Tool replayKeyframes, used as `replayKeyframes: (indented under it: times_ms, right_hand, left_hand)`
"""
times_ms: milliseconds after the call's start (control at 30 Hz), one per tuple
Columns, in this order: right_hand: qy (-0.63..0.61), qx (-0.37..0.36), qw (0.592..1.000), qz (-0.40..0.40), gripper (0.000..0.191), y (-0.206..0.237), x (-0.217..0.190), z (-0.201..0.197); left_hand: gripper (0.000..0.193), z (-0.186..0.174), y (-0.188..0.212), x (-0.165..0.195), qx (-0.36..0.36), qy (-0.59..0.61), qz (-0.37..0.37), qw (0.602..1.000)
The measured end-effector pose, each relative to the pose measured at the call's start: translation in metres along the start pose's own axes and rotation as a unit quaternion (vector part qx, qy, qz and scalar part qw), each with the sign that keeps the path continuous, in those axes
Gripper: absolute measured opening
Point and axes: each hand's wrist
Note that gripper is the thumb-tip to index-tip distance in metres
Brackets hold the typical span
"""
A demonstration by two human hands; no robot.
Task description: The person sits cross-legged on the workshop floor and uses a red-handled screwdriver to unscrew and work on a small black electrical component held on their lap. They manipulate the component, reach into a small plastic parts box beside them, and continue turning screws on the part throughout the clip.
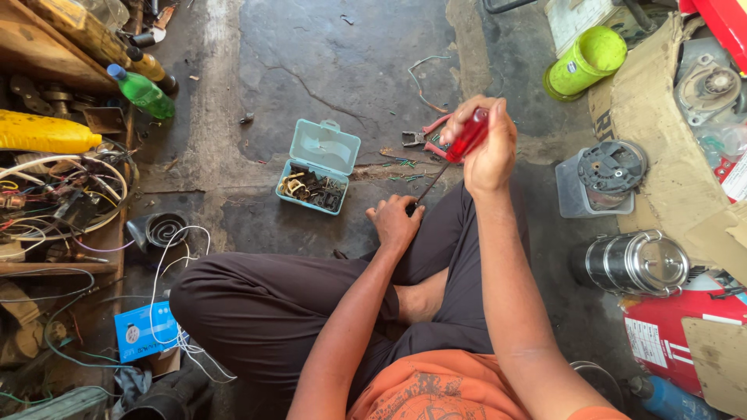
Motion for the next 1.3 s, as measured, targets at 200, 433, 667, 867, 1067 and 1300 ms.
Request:
replayKeyframes:
  times_ms: [200,433,667,867,1067,1300]
  right_hand:
    - [-0.107,0.034,0.994,0.020,0.039,0.002,0.004,-0.003]
    - [0.060,-0.026,0.997,-0.028,0.046,0.001,0.003,-0.009]
    - [-0.151,0.009,0.989,0.008,0.038,0.003,0.008,-0.006]
    - [0.069,-0.003,0.997,-0.028,0.053,0.001,0.005,-0.004]
    - [-0.116,0.037,0.993,-0.003,0.053,0.007,0.005,-0.004]
    - [0.073,0.021,0.996,-0.044,0.047,0.007,0.002,0.001]
  left_hand:
    - [0.028,0.000,0.000,0.001,0.000,0.006,0.000,1.000]
    - [0.038,-0.002,-0.003,-0.002,-0.024,-0.003,0.013,1.000]
    - [0.047,-0.005,-0.018,-0.012,-0.125,0.002,0.011,0.992]
    - [0.066,-0.009,-0.033,-0.027,-0.226,0.006,0.034,0.973]
    - [0.064,-0.009,-0.032,-0.026,-0.229,0.007,0.038,0.973]
    - [0.062,-0.015,-0.032,-0.025,-0.226,0.017,0.032,0.973]
Point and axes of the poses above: each hand's wrist, its own y-axis away from the middle knuckle, its own z-axis out of the palm, x = y × z, and after that the axes turned 13 degrees about -z, right-handed
